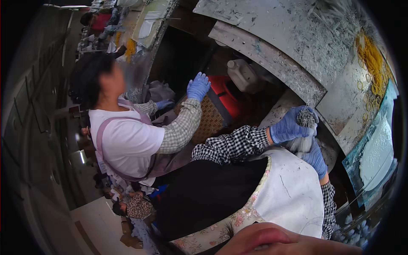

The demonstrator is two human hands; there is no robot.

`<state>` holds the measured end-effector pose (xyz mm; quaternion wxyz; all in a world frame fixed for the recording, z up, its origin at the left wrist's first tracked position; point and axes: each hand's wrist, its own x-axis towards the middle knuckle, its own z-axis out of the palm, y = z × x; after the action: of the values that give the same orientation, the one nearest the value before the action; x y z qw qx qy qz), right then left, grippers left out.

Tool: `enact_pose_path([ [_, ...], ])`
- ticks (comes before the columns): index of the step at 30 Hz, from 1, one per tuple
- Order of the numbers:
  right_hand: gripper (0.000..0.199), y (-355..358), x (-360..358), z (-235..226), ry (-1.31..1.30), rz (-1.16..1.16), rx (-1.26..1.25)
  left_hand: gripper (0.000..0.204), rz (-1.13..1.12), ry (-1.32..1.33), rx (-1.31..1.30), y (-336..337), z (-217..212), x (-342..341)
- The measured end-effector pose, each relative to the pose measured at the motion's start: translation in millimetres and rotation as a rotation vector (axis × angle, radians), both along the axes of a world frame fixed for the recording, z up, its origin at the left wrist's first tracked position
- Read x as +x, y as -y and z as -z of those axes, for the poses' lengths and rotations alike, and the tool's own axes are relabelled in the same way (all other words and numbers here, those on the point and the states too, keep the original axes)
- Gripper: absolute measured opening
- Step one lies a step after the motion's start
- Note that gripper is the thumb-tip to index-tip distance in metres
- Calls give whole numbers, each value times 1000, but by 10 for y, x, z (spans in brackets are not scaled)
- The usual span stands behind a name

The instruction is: The person dips bundles of bristles into white glue on a plate, gathers and aligns loose bristles on the workbench, and binds them into bundles using rubber bands.

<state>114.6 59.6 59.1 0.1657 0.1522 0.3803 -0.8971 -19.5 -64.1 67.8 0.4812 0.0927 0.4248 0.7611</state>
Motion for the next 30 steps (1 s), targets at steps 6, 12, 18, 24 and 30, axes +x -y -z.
enact_pose_path([
  [6, 86, 95, 15, -39, 64, -13, 228, 28, -109, 68, -124, 209, -64, -164],
  [12, 28, -75, 101, -212, -151, -58, 657, 26, -32, -224, -207, 323, -65, -488],
  [18, 32, -241, 14, -339, 303, 516, 68, 31, 165, -215, -114, 51, -94, -158],
  [24, 43, -203, 111, -104, 216, 378, 453, 34, 130, -663, -282, -110, -48, 53],
  [30, 50, -255, 244, 92, 99, 381, 559, 36, 116, -170, -160, -133, -83, 17],
])
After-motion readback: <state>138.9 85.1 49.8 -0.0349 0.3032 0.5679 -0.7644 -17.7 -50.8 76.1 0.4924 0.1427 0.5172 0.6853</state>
